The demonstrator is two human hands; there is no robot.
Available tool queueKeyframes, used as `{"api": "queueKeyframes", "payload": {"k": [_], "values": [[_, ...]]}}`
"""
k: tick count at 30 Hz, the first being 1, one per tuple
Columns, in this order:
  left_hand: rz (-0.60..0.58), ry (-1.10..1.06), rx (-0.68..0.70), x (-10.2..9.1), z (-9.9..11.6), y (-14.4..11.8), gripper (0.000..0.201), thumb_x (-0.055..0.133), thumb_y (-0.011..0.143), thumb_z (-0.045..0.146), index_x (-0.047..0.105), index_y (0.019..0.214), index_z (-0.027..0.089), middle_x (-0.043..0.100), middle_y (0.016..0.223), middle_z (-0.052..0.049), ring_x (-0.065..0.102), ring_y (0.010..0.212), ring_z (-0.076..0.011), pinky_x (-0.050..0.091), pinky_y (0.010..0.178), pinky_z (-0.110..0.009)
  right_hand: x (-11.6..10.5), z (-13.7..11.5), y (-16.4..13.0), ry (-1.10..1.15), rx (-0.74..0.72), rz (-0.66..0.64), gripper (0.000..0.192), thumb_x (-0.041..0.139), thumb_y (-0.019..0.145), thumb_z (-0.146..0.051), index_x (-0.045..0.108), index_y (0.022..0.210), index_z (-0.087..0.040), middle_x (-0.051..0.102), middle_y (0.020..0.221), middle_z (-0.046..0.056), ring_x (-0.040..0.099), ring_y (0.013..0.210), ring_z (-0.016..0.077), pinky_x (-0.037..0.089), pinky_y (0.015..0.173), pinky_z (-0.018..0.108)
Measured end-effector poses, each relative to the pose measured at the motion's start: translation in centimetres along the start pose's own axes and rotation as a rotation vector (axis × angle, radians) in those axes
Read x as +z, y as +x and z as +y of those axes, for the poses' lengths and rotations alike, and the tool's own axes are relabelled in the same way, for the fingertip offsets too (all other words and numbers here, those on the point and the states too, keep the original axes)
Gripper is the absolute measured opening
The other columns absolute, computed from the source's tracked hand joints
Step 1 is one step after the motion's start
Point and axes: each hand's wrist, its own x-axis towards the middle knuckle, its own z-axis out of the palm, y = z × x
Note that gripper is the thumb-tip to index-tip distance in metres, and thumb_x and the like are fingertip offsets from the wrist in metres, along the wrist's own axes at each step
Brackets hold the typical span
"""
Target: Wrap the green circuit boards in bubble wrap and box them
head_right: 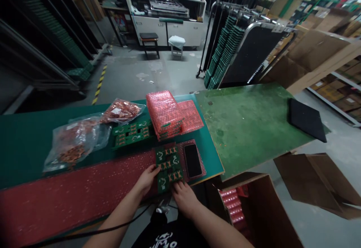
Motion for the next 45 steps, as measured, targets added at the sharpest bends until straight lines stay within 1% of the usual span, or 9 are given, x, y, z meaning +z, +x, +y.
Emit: {"api": "queueKeyframes", "payload": {"k": [3,7,16,21,27,33,37,40,45], "values": [[0.042,0.054,0.027,-0.3,-0.4,0.7,0.06,0.075,0.041,0.057,0.06,0.078,0.013,0.067,0.08,-0.008,0.062,0.075,-0.0204,0.049,0.07,-0.03,0.8,0.1,-0.2,-0.024,-0.009,0.055,0.042,0.054,0.085,-0.024,0.049,0.125,-0.01,0.056,0.117,0.011,0.049,0.108,0.0228,0.042,0.093,0.034],[0.068,0.111,0.047,-1.0,-1.0,1.2,0.056,0.072,0.044,0.056,0.06,0.077,0.013,0.066,0.078,-0.008,0.061,0.073,-0.0204,0.048,0.069,-0.03,1.1,0.3,-0.9,-0.02,-0.042,0.046,0.044,0.051,0.087,-0.023,0.046,0.128,-0.009,0.055,0.122,0.011,0.046,0.115,0.0219,0.039,0.099,0.035],[0.05,0.213,0.059,-0.8,-0.8,1.1,0.054,0.067,0.051,0.058,0.061,0.081,0.013,0.067,0.082,-0.009,0.062,0.075,-0.0206,0.049,0.068,-0.028,0.8,0.3,-0.9,0.017,-0.034,0.016,0.039,0.05,0.087,-0.024,0.052,0.123,-0.009,0.054,0.124,0.013,0.046,0.116,0.023,0.038,0.1,0.036],[0.083,0.319,0.033,-0.4,-0.4,0.9,0.046,0.06,0.061,0.052,0.059,0.085,0.013,0.067,0.087,-0.009,0.063,0.074,-0.0184,0.049,0.06,-0.025,0.1,0.3,-0.6,0.064,-0.004,-0.041,0.044,0.048,0.089,-0.024,0.045,0.13,-0.011,0.054,0.125,0.012,0.047,0.115,0.0223,0.038,0.098,0.036],[0.149,0.626,0.018,0.2,0.6,1.0,0.025,0.05,0.078,0.034,0.06,0.082,0.012,0.068,0.081,-0.009,0.064,0.072,-0.0186,0.046,0.058,-0.023,-0.8,0.4,-0.2,0.126,0.047,-0.145,0.044,0.046,0.089,-0.024,0.043,0.132,-0.014,0.053,0.127,0.01,0.044,0.118,0.0224,0.035,0.101,0.038],[0.208,1.062,0.065,0.9,2.5,0.1,0.03,0.051,0.081,0.035,0.063,0.089,0.009,0.065,0.095,-0.02,0.061,0.094,-0.031,0.044,0.079,-0.036,-1.7,0.7,-0.2,0.238,0.068,-0.221,0.048,0.045,0.088,-0.021,0.039,0.135,-0.016,0.049,0.13,0.011,0.041,0.12,0.0217,0.031,0.103,0.037],[0.22,1.226,0.047,1.3,3.1,-0.5,0.034,0.046,0.085,0.037,0.062,0.096,0.009,0.064,0.098,-0.02,0.061,0.096,-0.0302,0.044,0.08,-0.035,-2.6,1.2,-0.2,0.385,0.097,-0.236,0.049,0.045,0.083,-0.016,0.043,0.132,-0.02,0.05,0.128,0.008,0.044,0.116,0.02,0.033,0.101,0.036],[0.224,1.28,0.019,1.2,3.3,-0.6,0.036,0.044,0.087,0.038,0.062,0.098,0.009,0.065,0.099,-0.019,0.061,0.096,-0.0283,0.044,0.078,-0.033,-2.8,2.0,0.2,0.521,0.162,-0.16,0.05,0.045,0.077,-0.011,0.048,0.126,-0.018,0.049,0.128,0.009,0.042,0.119,0.0187,0.033,0.102,0.033],[0.207,1.322,0.005,0.8,3.5,-0.8,0.038,0.042,0.088,0.04,0.061,0.101,0.009,0.064,0.102,-0.019,0.06,0.098,-0.0279,0.044,0.078,-0.031,-2.4,3.2,2.5,0.595,0.451,0.097,0.05,0.041,0.074,-0.006,0.048,0.123,-0.009,0.047,0.124,0.015,0.043,0.118,0.0202,0.035,0.103,0.034]]}}
